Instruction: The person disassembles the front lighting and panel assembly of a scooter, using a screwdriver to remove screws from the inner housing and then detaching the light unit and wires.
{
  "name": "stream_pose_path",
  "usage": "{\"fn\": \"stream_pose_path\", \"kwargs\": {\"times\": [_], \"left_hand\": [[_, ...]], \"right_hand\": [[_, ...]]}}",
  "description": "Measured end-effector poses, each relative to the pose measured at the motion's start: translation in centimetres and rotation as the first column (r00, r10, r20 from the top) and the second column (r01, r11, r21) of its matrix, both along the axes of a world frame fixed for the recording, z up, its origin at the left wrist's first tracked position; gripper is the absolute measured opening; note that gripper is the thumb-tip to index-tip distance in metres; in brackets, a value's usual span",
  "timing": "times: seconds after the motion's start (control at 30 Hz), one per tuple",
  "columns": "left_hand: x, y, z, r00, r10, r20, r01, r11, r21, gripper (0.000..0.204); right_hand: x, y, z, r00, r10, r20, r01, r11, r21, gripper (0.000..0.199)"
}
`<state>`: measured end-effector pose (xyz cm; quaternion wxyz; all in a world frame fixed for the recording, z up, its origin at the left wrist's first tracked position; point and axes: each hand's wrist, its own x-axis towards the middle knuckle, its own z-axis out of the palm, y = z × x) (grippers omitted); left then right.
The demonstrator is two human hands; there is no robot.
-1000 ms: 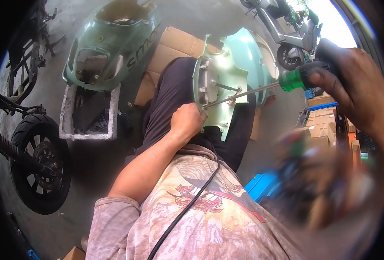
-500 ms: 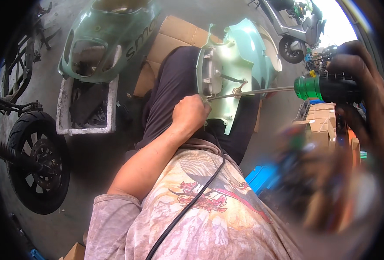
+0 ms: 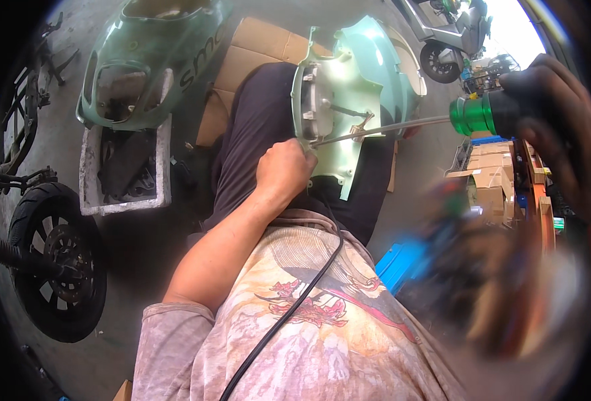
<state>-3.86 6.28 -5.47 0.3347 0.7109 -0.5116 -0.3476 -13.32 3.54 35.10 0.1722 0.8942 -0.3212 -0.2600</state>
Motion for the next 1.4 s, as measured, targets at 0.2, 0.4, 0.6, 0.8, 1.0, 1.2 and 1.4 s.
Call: {"fn": "stream_pose_path", "kwargs": {"times": [0.2, 0.4, 0.6, 0.8, 1.0, 1.2, 1.4], "left_hand": [[-0.5, 0.1, 0.4, 0.999, -0.051, -0.008, 0.051, 0.999, -0.002, 0.031], [-0.4, -0.1, 0.1, 1.0, -0.013, -0.018, 0.013, 1.0, -0.023, 0.032], [0.7, 0.6, -0.3, 0.998, 0.02, 0.053, -0.018, 0.999, -0.03, 0.032], [-0.1, -0.2, 0.4, 1.0, -0.01, 0.0, 0.01, 1.0, -0.003, 0.033], [-0.5, 0.2, -0.6, 0.999, 0.014, 0.033, -0.011, 0.997, -0.073, 0.033], [0.0, 0.1, -0.3, 0.999, -0.009, 0.04, 0.01, 1.0, -0.026, 0.033], [0.6, 0.5, -0.7, 0.999, 0.02, 0.034, -0.018, 0.998, -0.059, 0.033]], "right_hand": [[-2.0, -0.1, 0.0, 0.948, 0.318, -0.022, -0.319, 0.947, -0.051, 0.048], [-3.6, -2.5, -0.2, 0.992, 0.093, 0.089, -0.078, 0.985, -0.153, 0.05], [-2.2, -1.5, -2.4, 0.981, 0.143, 0.134, -0.139, 0.989, -0.04, 0.049], [-3.9, -3.0, -1.7, 0.993, 0.056, 0.106, -0.033, 0.979, -0.203, 0.05], [-2.8, -1.1, -2.3, 0.988, 0.094, 0.123, -0.087, 0.994, -0.061, 0.052], [-4.9, -3.2, -2.2, 0.99, 0.068, 0.12, -0.044, 0.98, -0.195, 0.053], [-3.5, -1.6, -2.6, 0.982, 0.119, 0.149, -0.11, 0.992, -0.069, 0.054]]}}
